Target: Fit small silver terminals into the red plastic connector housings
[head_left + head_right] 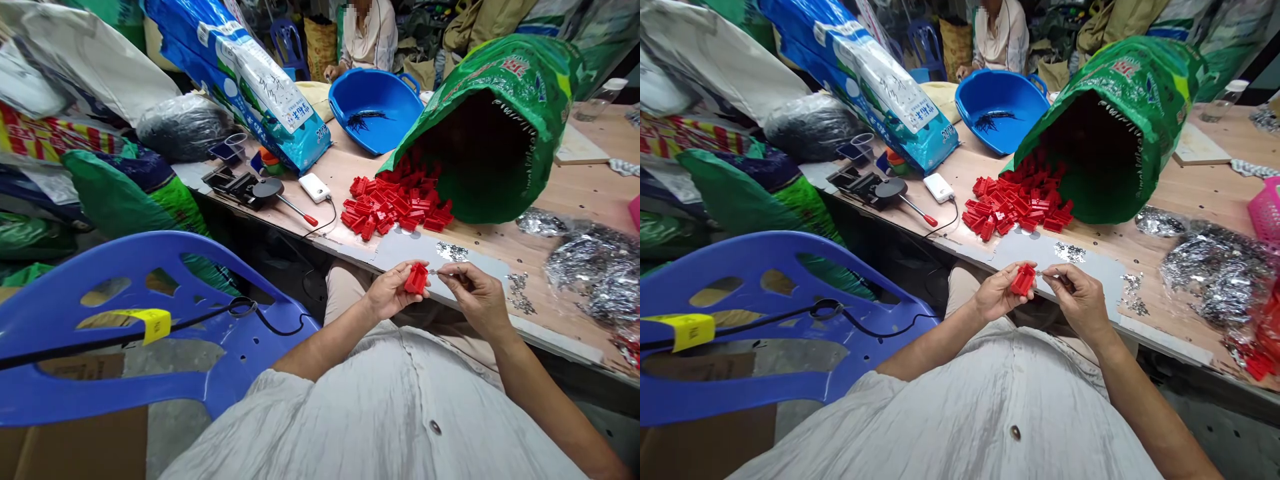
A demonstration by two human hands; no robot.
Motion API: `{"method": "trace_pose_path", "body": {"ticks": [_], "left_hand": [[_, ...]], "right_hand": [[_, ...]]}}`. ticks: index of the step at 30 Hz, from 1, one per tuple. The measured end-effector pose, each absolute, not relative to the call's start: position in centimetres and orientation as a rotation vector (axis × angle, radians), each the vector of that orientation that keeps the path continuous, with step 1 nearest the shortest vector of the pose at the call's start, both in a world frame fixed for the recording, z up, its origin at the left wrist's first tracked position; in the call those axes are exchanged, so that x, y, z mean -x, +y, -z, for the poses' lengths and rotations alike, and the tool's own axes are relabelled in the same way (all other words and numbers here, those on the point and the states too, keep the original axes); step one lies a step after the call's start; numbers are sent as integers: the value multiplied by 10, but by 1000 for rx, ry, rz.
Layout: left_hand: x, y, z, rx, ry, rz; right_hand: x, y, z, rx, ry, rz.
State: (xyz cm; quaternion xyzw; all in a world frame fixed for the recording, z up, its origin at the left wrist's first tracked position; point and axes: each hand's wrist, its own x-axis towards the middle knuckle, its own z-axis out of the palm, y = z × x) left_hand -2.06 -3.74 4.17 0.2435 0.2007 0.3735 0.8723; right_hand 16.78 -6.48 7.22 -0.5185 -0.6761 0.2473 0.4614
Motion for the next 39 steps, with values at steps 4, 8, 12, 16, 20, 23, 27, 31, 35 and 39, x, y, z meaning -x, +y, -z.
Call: {"method": "trace_pose_path", "body": {"ticks": [4,8,12,16,20,23,27,31,35,39], "left_hand": [[17,-41,-39,-410,471,-737],[15,-44,-41,-357,487,-713],[12,-45,-43,-316,503,-688],[9,-47,-44,-288,510,-692],[9,-49,-44,-271,508,-710],[9,-49,-43,-257,508,-727],[9,-50,-42,-286,522,-722],[7,-51,-41,-304,534,-724],[5,-52,-41,-331,546,-699],[4,-52,-40,-340,562,-694]], "right_hand": [[-167,-61,-71,1195,-1784,-508],[-168,-59,-68,1118,-1907,-427],[-171,-58,-65,1066,-1956,-424],[-173,-58,-64,1057,-1989,-459],[-173,-59,-65,1081,-2000,-503],[-176,-59,-67,1100,-2014,-626],[-187,-57,-70,1237,-1897,-796],[-193,-55,-67,1436,-1777,-936],[-190,-55,-61,1401,-1736,-1069],[-188,-53,-58,1376,-1728,-1114]]}}
